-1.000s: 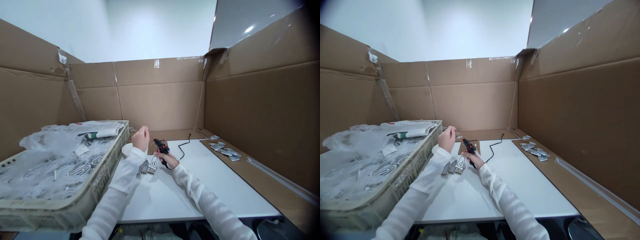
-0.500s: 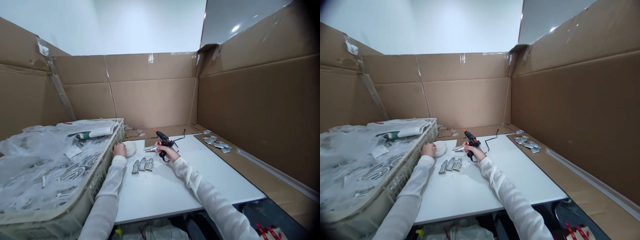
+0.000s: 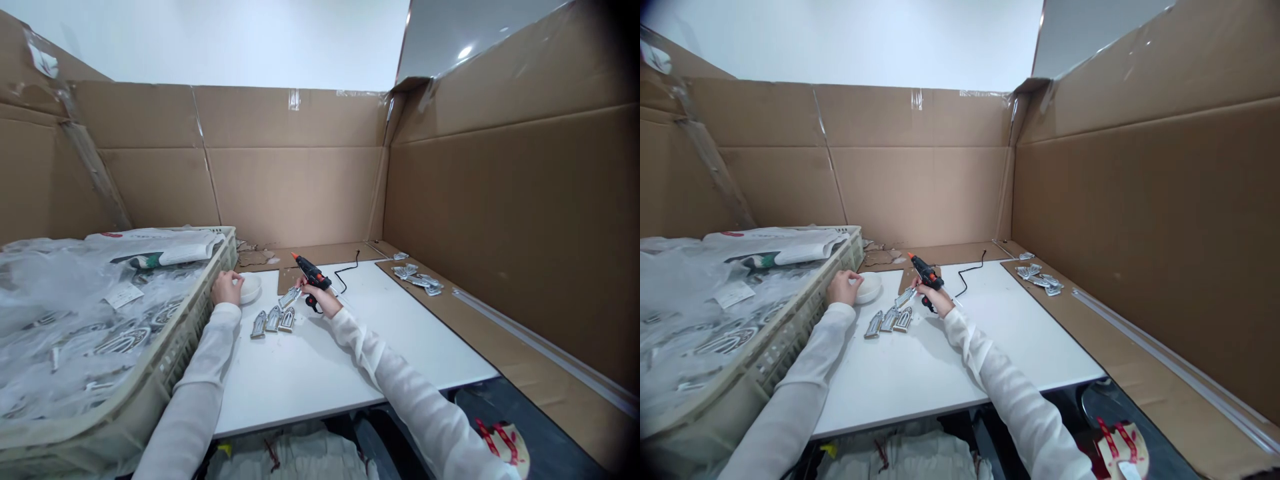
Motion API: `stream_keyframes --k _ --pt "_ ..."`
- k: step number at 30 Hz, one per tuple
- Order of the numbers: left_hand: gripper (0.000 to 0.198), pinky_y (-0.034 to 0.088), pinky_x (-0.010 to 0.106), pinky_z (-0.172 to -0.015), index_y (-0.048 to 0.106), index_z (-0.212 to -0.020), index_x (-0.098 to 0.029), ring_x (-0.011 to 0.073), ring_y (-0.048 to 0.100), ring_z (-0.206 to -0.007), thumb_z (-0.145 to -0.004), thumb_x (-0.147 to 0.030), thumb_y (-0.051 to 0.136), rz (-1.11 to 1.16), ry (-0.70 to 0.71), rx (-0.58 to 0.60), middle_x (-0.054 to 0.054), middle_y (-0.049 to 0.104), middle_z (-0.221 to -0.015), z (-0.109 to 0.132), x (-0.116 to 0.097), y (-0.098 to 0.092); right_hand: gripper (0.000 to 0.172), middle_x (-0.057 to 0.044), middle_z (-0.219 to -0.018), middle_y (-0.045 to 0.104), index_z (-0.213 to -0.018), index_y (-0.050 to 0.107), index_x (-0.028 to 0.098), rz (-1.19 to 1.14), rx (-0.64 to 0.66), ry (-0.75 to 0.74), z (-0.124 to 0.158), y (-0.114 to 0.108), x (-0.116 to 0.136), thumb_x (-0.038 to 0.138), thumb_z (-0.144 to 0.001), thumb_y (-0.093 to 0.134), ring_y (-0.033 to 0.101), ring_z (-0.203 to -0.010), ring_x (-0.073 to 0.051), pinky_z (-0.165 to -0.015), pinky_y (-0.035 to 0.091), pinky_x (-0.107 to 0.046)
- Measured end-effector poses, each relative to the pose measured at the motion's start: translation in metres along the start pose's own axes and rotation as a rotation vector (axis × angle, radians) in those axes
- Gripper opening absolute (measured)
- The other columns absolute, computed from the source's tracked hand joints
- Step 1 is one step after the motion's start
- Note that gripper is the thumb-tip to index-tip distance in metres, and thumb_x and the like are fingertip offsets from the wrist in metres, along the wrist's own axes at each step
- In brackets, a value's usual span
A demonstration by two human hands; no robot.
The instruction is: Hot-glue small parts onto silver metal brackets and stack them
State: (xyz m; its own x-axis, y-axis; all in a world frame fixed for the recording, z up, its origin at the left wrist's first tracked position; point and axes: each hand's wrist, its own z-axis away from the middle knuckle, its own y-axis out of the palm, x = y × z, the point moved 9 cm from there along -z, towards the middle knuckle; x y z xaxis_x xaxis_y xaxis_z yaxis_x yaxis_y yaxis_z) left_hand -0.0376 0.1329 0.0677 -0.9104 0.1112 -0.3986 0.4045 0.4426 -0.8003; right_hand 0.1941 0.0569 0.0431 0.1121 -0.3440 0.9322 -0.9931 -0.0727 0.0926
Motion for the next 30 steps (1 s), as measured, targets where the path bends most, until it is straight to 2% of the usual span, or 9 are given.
stream_keyframes --k 5,9,13,17,18,20,23,25,30 --pt "0.013 0.041 0.028 -0.065 0.057 -0.072 -0.021 0.0196 0.058 -0.078 -0.07 -0.034 0.06 0.144 -0.064 0.063 0.002 0.064 -0.082 -0.004 0.01 0.01 0.011 -0.002 -0.083 0.057 -0.07 0.045 0.02 -0.03 -0.041 0.028 -0.001 -0.003 -0.005 0.025 -0.062 0.051 0.054 -0.081 -0.015 -0.071 0.042 -0.025" --pt "0.009 0.04 0.027 -0.068 0.06 -0.078 -0.021 0.0177 0.058 -0.079 -0.073 -0.028 0.056 0.221 -0.017 0.077 0.001 0.065 -0.086 -0.006 0.008 0.014 0.012 -0.003 -0.083 0.058 -0.071 0.047 0.02 -0.012 -0.089 0.059 -0.001 -0.007 -0.01 0.026 -0.062 0.052 0.054 -0.081 -0.016 -0.074 0.043 -0.027" --pt "0.021 0.041 0.028 -0.075 0.065 -0.088 -0.021 0.0193 0.057 -0.085 -0.08 -0.024 0.046 0.23 0.026 0.076 0.004 0.066 -0.094 -0.005 0.002 0.008 0.012 -0.003 -0.084 0.058 -0.07 0.047 0.021 0.008 -0.102 0.054 -0.001 -0.008 -0.008 0.027 -0.062 0.052 0.054 -0.082 -0.017 -0.074 0.044 -0.028" --pt "0.026 0.04 0.029 -0.081 0.066 -0.093 -0.02 0.0183 0.055 -0.087 -0.081 -0.028 0.044 0.361 0.175 -0.012 0.005 0.065 -0.098 0.007 -0.032 -0.013 0.009 -0.003 -0.083 0.058 -0.071 0.048 0.021 0.036 -0.081 0.028 -0.001 -0.007 -0.006 0.026 -0.063 0.05 0.053 -0.082 -0.016 -0.074 0.042 -0.027" --pt "0.025 0.042 0.029 -0.079 0.066 -0.092 -0.019 0.0176 0.056 -0.084 -0.08 -0.029 0.046 0.435 0.221 0.025 0.005 0.065 -0.096 0.014 -0.045 -0.012 0.009 -0.002 -0.082 0.058 -0.071 0.048 0.021 0.035 -0.071 0.021 -0.001 -0.006 -0.007 0.025 -0.063 0.05 0.053 -0.081 -0.016 -0.073 0.042 -0.027" --pt "0.023 0.044 0.027 -0.071 0.066 -0.086 -0.017 0.0163 0.056 -0.076 -0.076 -0.031 0.051 0.584 0.315 0.184 0.004 0.067 -0.089 0.03 -0.075 -0.003 0.007 -0.002 -0.079 0.057 -0.07 0.047 0.021 0.034 -0.054 0.01 -0.002 -0.005 -0.008 0.024 -0.063 0.049 0.053 -0.078 -0.015 -0.071 0.041 -0.026" --pt "0.019 0.043 0.028 -0.069 0.066 -0.077 -0.018 0.0167 0.056 -0.073 -0.073 -0.033 0.055 0.628 0.43 0.354 0.003 0.067 -0.077 0.057 -0.108 0.012 0.007 -0.001 -0.077 0.056 -0.07 0.047 0.021 0.033 -0.054 -0.003 -0.003 -0.005 -0.011 0.024 -0.063 0.048 0.052 -0.075 -0.014 -0.07 0.04 -0.026" --pt "0.017 0.043 0.029 -0.072 0.067 -0.077 -0.02 0.0178 0.055 -0.076 -0.072 -0.033 0.056 0.574 0.463 0.349 0.002 0.066 -0.074 0.066 -0.114 0.017 0.007 -0.001 -0.077 0.056 -0.07 0.046 0.021 0.01 -0.053 -0.019 -0.004 -0.005 -0.011 0.024 -0.064 0.048 0.051 -0.074 -0.014 -0.071 0.04 -0.026" --pt "0.018 0.042 0.03 -0.071 0.066 -0.079 -0.021 0.0181 0.053 -0.075 -0.073 -0.034 0.055 0.5 0.483 0.304 0.002 0.064 -0.075 0.068 -0.112 0.02 0.008 0.0 -0.077 0.055 -0.071 0.045 0.021 -0.083 -0.034 -0.028 -0.004 -0.004 -0.01 0.02 -0.063 0.048 0.051 -0.076 -0.013 -0.072 0.039 -0.025"
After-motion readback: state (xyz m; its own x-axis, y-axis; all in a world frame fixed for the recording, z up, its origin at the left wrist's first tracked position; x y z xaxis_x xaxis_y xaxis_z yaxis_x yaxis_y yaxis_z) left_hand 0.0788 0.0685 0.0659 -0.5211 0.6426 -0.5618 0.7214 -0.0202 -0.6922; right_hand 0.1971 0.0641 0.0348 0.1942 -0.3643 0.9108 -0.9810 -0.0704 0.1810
